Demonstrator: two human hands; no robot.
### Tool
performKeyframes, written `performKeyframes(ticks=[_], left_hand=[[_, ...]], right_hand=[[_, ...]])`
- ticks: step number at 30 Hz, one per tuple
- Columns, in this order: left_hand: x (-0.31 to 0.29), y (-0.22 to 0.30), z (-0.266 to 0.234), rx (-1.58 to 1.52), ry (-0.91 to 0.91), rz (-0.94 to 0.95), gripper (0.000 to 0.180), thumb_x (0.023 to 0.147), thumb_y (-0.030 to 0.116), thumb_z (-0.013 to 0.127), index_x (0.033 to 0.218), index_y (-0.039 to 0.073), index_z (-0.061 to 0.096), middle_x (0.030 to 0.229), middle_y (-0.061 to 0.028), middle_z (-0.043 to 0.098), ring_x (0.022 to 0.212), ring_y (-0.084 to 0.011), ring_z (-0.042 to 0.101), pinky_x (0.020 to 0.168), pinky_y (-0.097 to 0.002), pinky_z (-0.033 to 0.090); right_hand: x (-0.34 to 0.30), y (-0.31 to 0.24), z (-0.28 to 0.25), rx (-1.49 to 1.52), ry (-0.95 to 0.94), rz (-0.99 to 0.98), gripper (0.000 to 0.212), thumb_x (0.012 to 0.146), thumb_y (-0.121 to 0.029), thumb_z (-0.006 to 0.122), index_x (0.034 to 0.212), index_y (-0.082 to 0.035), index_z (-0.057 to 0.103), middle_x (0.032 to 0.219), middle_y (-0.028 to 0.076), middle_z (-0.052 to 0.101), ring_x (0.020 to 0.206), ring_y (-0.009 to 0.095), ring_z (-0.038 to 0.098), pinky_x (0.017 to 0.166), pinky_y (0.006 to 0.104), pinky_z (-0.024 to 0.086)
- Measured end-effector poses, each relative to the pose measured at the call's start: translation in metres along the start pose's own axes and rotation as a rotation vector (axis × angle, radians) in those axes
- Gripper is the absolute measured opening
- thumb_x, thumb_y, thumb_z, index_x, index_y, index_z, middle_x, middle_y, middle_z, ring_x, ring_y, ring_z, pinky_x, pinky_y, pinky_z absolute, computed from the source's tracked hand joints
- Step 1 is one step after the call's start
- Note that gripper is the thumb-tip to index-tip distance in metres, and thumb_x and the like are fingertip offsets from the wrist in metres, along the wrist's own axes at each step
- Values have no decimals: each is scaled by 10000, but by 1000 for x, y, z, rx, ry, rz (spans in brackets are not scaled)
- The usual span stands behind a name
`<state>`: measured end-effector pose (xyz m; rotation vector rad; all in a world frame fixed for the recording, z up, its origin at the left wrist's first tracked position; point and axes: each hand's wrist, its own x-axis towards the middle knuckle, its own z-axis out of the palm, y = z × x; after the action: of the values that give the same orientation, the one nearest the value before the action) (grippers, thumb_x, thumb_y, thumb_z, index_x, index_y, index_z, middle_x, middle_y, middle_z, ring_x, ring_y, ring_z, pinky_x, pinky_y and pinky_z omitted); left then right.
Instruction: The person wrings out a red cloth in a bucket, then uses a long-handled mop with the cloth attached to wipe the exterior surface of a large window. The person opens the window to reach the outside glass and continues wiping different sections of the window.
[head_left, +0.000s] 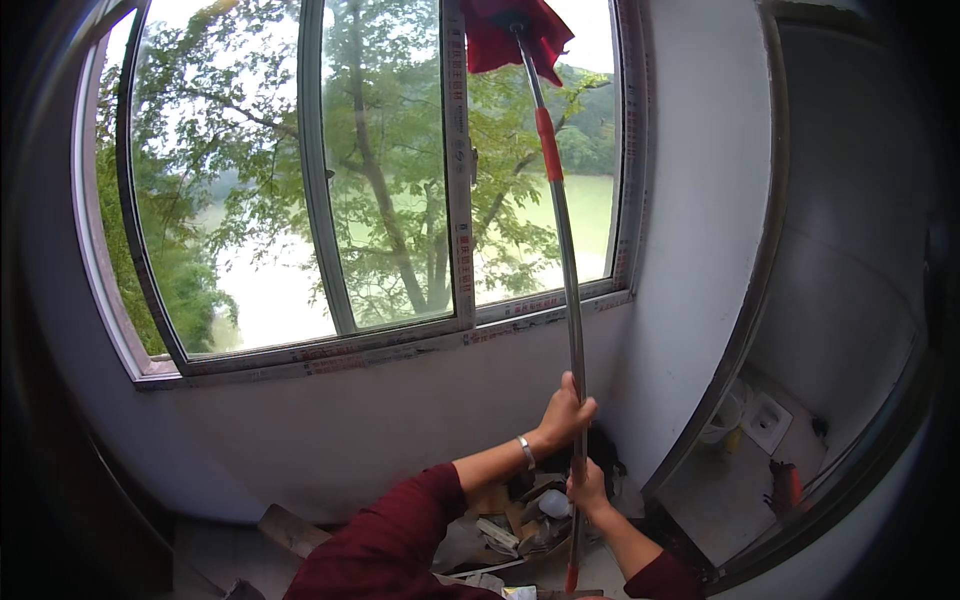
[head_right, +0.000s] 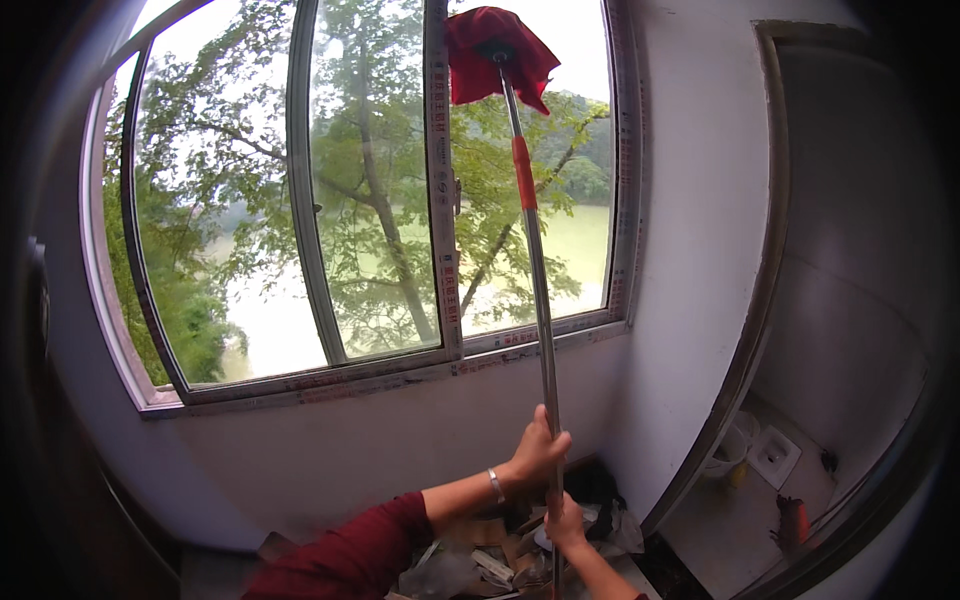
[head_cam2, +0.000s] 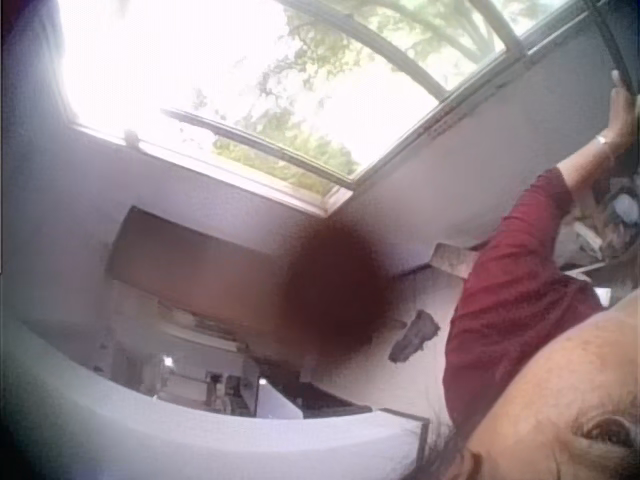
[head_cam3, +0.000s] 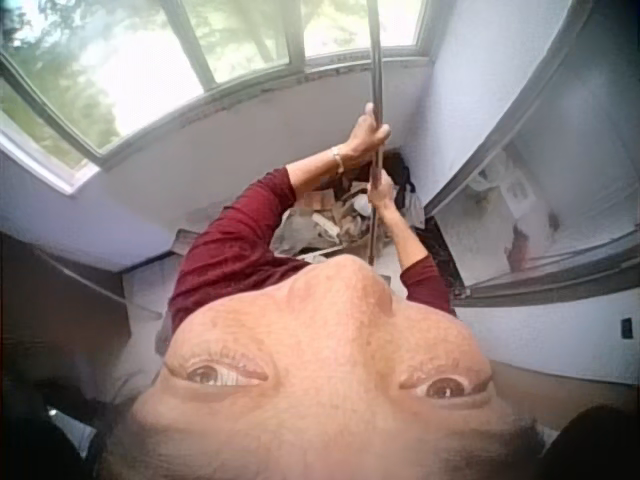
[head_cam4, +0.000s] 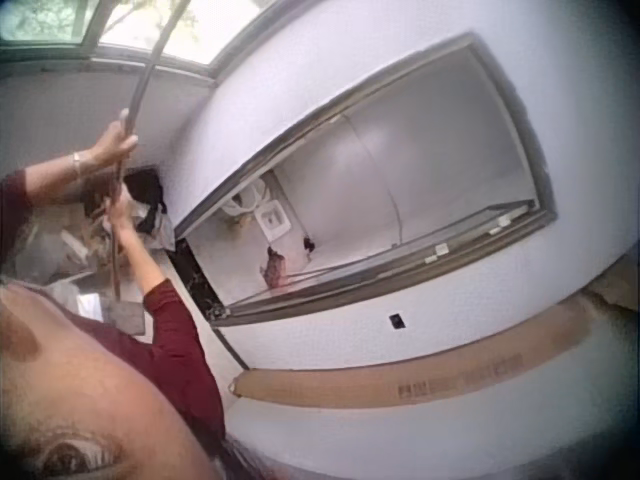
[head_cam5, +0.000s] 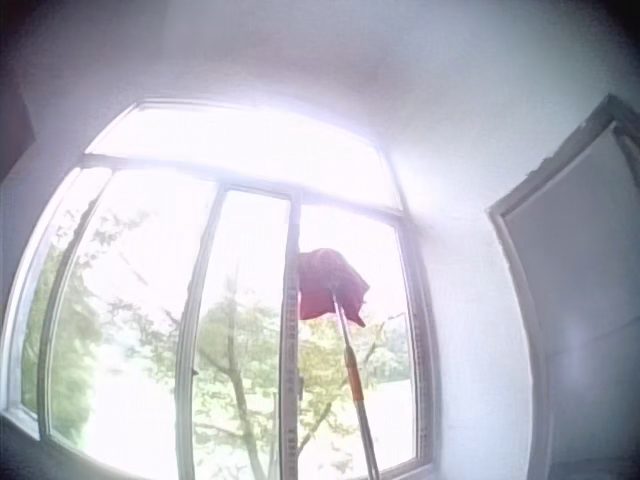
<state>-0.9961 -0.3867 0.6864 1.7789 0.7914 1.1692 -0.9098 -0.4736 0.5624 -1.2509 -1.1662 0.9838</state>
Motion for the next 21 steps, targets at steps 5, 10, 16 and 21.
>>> performKeyframes(ticks=[5, 10, 16, 21], left_hand=[[-111, -72, 15, -37, -92, -73, 276, 802, 103, 575, 949, 34, 351, 711, -58, 526, 599, -118, 554, 541, -275, 470], [-185, -42, 32, -458, 134, -172, 254, 867, 179, 542, 1013, 41, 387, 681, -16, 513, 597, -83, 549, 551, -230, 464], [-170, -55, -17, -393, 347, -187, 228, 886, 222, 511, 895, 54, 358, 544, -7, 463, 396, -82, 461, 377, -226, 397], [-68, 26, -100, -236, 360, 33, 230, 886, 222, 505, 876, 48, 355, 556, -16, 450, 387, -91, 473, 333, -237, 396]], right_hand=[[-79, 118, 7, -360, 175, -76, 655, 777, -675, 386, 755, -29, 494, 483, 25, 463, 451, 168, 521, 415, 317, 400], [-157, 149, 0, -346, 70, 220, 631, 775, -659, 418, 757, -31, 487, 481, 24, 461, 440, 155, 509, 409, 305, 394], [-157, 151, 34, -218, -126, 260, 596, 773, -637, 456, 752, -42, 471, 480, 22, 460, 424, 122, 491, 392, 276, 380], [-76, 65, 88, -26, -270, 45, 574, 773, -628, 470, 756, -54, 440, 476, 11, 443, 393, 103, 463, 369, 246, 362]])
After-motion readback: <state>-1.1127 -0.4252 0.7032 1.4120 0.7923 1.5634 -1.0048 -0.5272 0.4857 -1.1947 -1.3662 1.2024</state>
